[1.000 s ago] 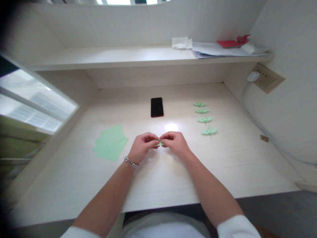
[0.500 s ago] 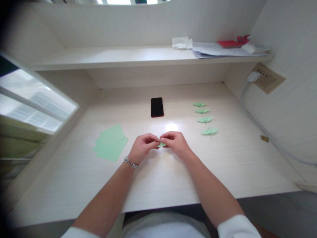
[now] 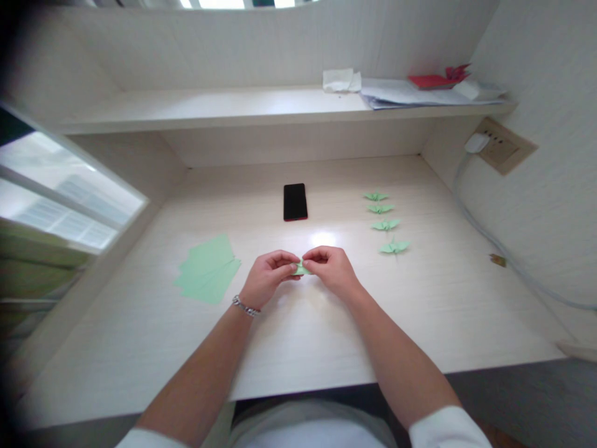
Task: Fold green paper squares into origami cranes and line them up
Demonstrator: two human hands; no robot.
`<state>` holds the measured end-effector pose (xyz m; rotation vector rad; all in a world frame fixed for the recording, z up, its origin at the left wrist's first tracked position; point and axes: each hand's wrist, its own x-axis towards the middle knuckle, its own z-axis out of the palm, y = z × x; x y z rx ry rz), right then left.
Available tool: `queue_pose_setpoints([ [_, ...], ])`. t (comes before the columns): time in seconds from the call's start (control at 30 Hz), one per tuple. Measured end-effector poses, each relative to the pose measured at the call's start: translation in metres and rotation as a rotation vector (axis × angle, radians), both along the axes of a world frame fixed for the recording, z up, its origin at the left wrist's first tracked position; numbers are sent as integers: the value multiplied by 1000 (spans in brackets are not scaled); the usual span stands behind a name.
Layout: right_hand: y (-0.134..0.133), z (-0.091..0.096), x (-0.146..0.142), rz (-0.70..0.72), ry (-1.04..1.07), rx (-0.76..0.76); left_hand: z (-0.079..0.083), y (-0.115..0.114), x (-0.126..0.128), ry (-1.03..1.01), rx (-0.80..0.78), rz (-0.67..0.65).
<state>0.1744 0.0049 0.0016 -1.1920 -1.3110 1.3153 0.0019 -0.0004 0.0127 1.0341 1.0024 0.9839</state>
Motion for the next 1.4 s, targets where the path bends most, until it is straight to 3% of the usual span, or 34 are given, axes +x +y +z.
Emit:
queue_pose_setpoints([
  [0.53, -1, -1, -3, -36, -35, 47, 0, 0, 2, 19, 45, 27],
  [1.0, -3, 4, -5, -21, 190, -115, 2, -1, 3, 72, 139, 95],
  [1.13, -3, 5, -1, 10, 150, -105, 1, -1, 3, 88, 137, 110],
  [1.4, 1, 1, 1, 0, 100, 17, 6, -2, 0, -35, 17, -27],
])
